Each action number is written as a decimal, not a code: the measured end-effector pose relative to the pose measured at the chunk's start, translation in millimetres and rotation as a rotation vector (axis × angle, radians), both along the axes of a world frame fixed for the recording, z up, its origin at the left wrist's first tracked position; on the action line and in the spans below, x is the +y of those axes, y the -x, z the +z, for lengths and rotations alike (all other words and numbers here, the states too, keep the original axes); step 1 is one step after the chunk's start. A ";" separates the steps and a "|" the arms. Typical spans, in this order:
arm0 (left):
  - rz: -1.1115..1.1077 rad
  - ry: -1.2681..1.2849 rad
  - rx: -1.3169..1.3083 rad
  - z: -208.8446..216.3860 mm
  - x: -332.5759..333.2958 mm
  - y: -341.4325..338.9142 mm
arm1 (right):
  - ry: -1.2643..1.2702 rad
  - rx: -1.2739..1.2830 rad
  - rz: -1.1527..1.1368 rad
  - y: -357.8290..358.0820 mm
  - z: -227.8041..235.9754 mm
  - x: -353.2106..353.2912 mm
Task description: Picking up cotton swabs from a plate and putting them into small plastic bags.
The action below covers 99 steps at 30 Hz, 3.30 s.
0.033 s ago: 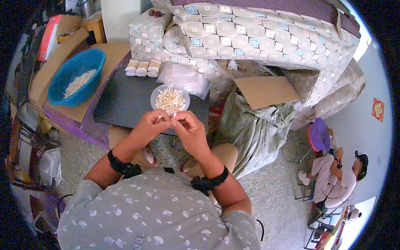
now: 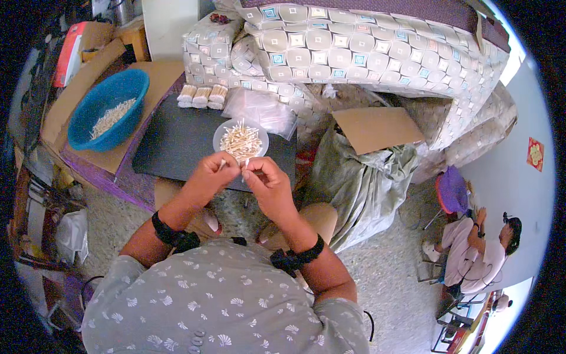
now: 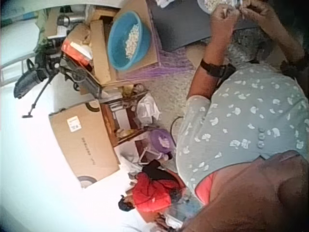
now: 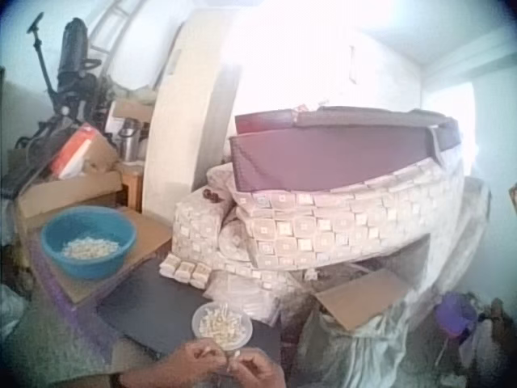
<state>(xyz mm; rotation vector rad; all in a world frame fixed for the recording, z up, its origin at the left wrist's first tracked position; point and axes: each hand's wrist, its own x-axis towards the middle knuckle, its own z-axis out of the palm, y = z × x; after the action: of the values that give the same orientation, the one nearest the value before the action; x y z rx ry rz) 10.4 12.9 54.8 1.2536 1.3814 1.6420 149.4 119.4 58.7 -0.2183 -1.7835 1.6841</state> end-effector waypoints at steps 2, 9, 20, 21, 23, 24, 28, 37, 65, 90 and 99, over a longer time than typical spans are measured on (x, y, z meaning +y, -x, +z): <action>0.048 0.088 -0.377 11.7 -4.2 1.4 | 0.018 -0.041 0.016 -2.3 2.6 -2.1; -0.078 0.107 -0.388 12.6 -3.5 6.6 | -0.043 -0.172 0.014 -1.0 1.4 -4.4; -0.092 0.029 -0.610 -6.8 -1.7 17.6 | 0.184 -0.241 0.136 -10.0 -14.4 7.7; -0.090 0.031 -0.613 -6.8 -2.8 17.9 | 0.235 -0.262 0.147 -10.6 -17.6 8.7; -0.143 0.027 -0.623 -5.0 -4.2 18.4 | 0.214 -0.254 0.112 -11.1 -21.4 8.9; -0.143 0.030 -0.626 -6.1 -3.8 18.1 | 0.191 -0.244 0.078 -11.5 -22.9 8.9; -0.128 0.024 -0.636 -6.7 -2.8 13.1 | 0.131 -0.241 0.059 -8.7 -22.0 10.2; -0.106 0.076 -0.593 -6.6 0.5 7.0 | 0.135 -0.178 0.165 -0.4 -21.4 5.1; -0.170 0.002 -0.803 -6.2 -0.6 6.3 | 0.033 -0.242 0.060 -3.7 -41.3 14.3; -0.031 0.123 -0.365 -7.8 -0.6 -1.5 | 0.252 -0.320 0.273 -10.5 -23.6 -2.4; -0.169 0.079 -0.559 -8.0 -0.6 1.9 | 0.373 -0.310 0.321 -13.2 -24.6 -1.9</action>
<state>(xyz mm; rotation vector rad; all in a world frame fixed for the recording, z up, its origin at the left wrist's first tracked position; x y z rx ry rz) 8.6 12.3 46.8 0.7559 0.9561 1.6341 162.6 117.5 34.1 -0.3898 -1.7760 2.3192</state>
